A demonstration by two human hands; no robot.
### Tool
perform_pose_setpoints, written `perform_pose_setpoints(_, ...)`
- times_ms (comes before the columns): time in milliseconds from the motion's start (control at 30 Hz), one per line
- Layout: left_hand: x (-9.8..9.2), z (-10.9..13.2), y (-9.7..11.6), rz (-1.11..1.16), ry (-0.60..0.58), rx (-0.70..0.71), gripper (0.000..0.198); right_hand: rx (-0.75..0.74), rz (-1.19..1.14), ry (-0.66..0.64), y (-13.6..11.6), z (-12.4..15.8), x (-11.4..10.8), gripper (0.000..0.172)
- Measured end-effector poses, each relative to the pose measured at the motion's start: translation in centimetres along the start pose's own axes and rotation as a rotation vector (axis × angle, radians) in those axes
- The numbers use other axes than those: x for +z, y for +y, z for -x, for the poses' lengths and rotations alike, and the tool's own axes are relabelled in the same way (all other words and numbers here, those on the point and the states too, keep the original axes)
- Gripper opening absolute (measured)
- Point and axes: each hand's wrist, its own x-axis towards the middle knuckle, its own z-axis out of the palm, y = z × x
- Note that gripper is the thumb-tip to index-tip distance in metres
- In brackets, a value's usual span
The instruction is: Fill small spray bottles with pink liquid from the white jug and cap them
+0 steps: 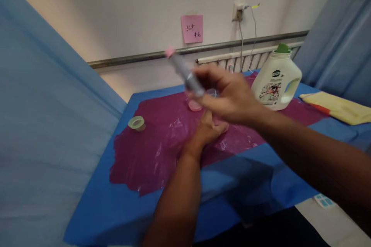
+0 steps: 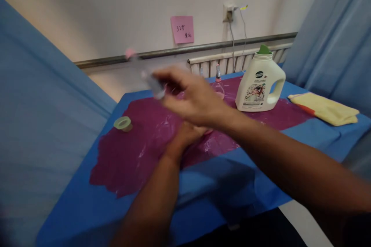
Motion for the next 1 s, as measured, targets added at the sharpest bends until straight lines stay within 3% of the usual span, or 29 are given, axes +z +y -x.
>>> perform_pose_setpoints(100, -0.2, 0.2, 0.0, 0.059, -0.053, 0.025, 0.082, 0.152, -0.091, 0.206, -0.2, -0.8, -5.6, 0.021)
perform_pose_setpoints(233, -0.7, 0.5, 0.3, 0.07, -0.095, -0.02, 0.082, 0.265, -0.137, 0.264, 1.6, -0.3, -8.5, 0.018)
perform_pose_setpoints(533, -0.7, 0.3, 0.5, 0.061, -0.11, -0.032, 0.087, 0.334, -0.163, 0.279, 6.1, 2.1, -8.0, 0.032)
perform_pose_setpoints(800, -0.8, 0.3, 0.6, 0.066, -0.118, 0.01, 0.083, 0.572, -0.218, -0.011, 10.5, 7.1, -6.4, 0.042)
perform_pose_setpoints(1000, -0.8, 0.2, 0.6, 0.094, -0.124, 0.028, 0.084, 0.522, -0.262, -0.075, 11.0, 8.6, -6.0, 0.046)
